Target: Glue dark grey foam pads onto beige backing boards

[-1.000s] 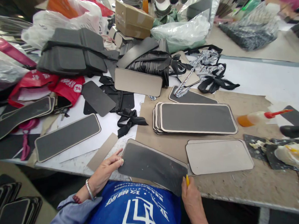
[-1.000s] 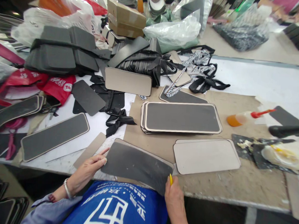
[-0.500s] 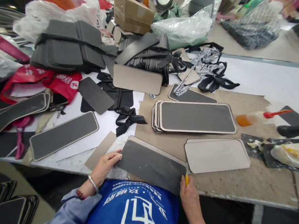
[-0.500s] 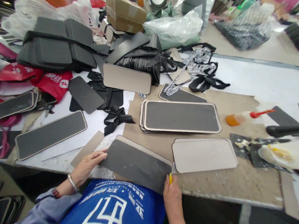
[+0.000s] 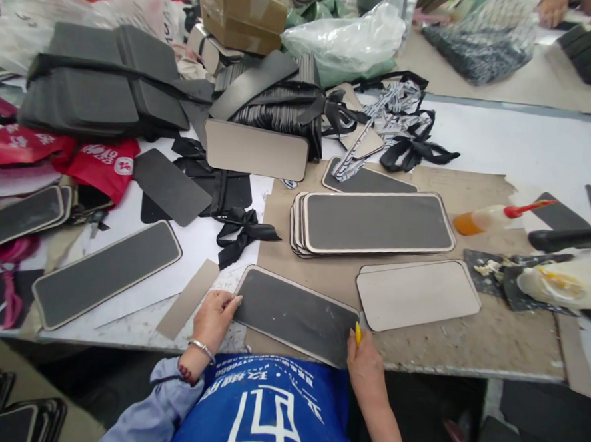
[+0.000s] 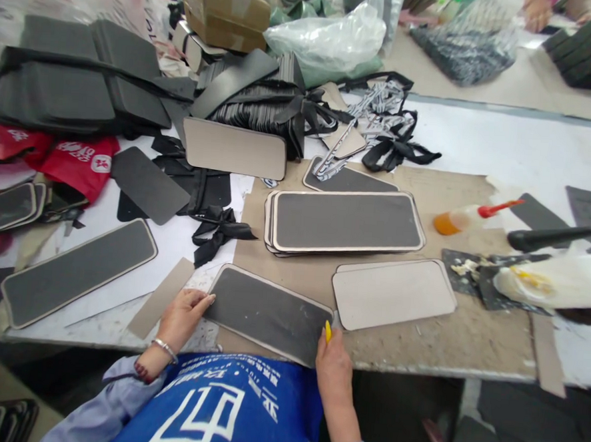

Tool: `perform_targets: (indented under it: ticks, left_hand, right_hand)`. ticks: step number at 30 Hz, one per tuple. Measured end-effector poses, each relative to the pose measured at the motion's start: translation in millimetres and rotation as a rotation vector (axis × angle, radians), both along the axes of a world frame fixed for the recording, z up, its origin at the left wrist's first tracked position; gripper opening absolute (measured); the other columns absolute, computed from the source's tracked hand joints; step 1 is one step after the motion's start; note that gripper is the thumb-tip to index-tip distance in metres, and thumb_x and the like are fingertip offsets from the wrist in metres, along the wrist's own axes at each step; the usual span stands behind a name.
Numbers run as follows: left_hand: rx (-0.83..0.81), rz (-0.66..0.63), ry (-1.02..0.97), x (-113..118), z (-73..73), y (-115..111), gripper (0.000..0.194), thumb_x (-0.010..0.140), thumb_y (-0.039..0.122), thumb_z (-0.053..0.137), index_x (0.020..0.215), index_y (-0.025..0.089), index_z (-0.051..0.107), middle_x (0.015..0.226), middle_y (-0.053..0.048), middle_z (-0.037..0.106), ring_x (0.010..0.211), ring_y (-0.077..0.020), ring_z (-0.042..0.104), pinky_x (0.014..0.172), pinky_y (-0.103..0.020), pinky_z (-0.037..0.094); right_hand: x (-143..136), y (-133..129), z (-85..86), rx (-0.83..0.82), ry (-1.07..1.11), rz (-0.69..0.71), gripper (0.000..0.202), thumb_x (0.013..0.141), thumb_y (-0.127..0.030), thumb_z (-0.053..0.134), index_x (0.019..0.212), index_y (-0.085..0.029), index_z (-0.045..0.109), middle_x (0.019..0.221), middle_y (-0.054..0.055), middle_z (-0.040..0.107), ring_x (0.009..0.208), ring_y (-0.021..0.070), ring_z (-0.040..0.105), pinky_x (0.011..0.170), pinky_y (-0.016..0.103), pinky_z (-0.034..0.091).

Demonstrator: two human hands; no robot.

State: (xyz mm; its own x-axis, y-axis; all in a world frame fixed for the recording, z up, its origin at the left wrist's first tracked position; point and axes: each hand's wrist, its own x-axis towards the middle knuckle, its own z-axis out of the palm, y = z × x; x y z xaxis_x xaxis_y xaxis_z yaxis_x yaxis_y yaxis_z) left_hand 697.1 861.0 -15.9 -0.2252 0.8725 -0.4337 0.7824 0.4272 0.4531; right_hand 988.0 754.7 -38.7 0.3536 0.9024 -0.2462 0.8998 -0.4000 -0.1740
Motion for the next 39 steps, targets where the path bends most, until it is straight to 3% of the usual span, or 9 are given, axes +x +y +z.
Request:
perform_targets:
  ticks: [11,26,39]
  left_hand:
    - [-0.064,-0.059,0.077,-0.4,-5.3,0.4,0.02,0.077,0.033,0.049,0.069,0.019,0.06,0.078,-0.004,0.054,0.077,-0.0196,0.052,0.066,-0.03,0.036]
    - [0.002,-0.046,0.142,1.9,-6.9,-2.5,0.02,0.08,0.031,0.048,0.068,0.019,0.059,0.08,-0.004,0.057,0.076,-0.0169,0.053,0.068,-0.028,0.039]
    - [-0.047,-0.121,0.186,4.0,-3.2,0.4,0.022,0.081,0.034,0.047,0.07,0.019,0.059,0.084,-0.006,0.056,0.085,-0.0217,0.054,0.071,-0.03,0.04]
  right_hand:
    - [-2.0,17.0,21.0,-0.294,-0.057,-0.023,0.026,0.091,-0.03,0.034,0.091,-0.014,0.055,0.062,0.007,0.063,0.06,0.0209,0.064,0.048,0.026,0.04]
    - [1.2,5.3,5.4,-0.149,-0.154,0.076,0.037,0.091,-0.037,0.029,0.088,-0.013,0.057,0.05,0.007,0.058,0.045,0.0223,0.059,0.04,0.028,0.037]
    - [-6.2,21.0,24.8,-0.308,-0.079,-0.046,0.028,0.091,-0.032,0.037,0.094,-0.013,0.056,0.066,0.009,0.065,0.061,0.0215,0.065,0.051,0.027,0.042]
